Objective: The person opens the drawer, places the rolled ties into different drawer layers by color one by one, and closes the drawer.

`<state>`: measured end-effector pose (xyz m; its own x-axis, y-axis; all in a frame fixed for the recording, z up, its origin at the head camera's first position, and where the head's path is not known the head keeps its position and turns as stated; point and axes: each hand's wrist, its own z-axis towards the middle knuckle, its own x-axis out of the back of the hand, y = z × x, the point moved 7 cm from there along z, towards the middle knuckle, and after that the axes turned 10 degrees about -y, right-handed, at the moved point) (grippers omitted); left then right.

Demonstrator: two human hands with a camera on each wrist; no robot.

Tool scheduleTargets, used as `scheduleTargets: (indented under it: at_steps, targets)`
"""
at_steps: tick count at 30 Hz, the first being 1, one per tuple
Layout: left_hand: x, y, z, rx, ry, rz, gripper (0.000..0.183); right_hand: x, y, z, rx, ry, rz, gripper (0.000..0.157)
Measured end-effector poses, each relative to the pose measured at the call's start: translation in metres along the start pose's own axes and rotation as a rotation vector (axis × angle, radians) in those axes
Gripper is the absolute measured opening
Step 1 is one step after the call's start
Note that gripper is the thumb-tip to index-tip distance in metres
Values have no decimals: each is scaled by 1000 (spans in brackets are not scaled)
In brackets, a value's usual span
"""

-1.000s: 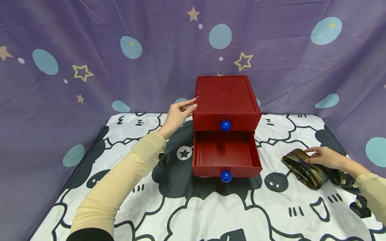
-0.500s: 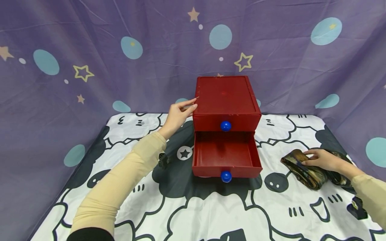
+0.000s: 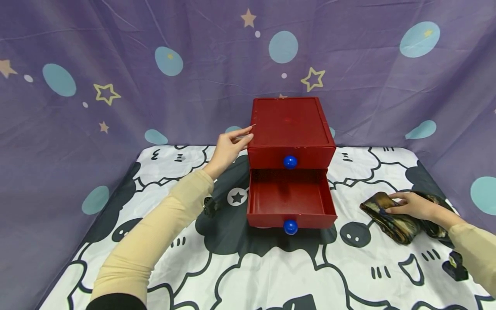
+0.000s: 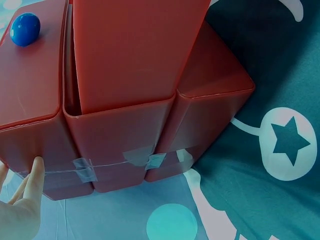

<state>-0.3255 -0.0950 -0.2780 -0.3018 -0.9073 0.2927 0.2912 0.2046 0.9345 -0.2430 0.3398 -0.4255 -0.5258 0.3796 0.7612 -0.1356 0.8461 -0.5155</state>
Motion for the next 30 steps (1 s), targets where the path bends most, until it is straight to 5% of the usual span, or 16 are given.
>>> scheduleTargets:
  at_steps: [22, 30]
  targets:
    - [0, -1, 0, 6, 0, -1, 36, -8, -3, 1, -16, -39, 40, 68]
    - [-2, 11, -6, 21, -11, -12, 37, -13, -2, 3, -36, -53, 123, 26]
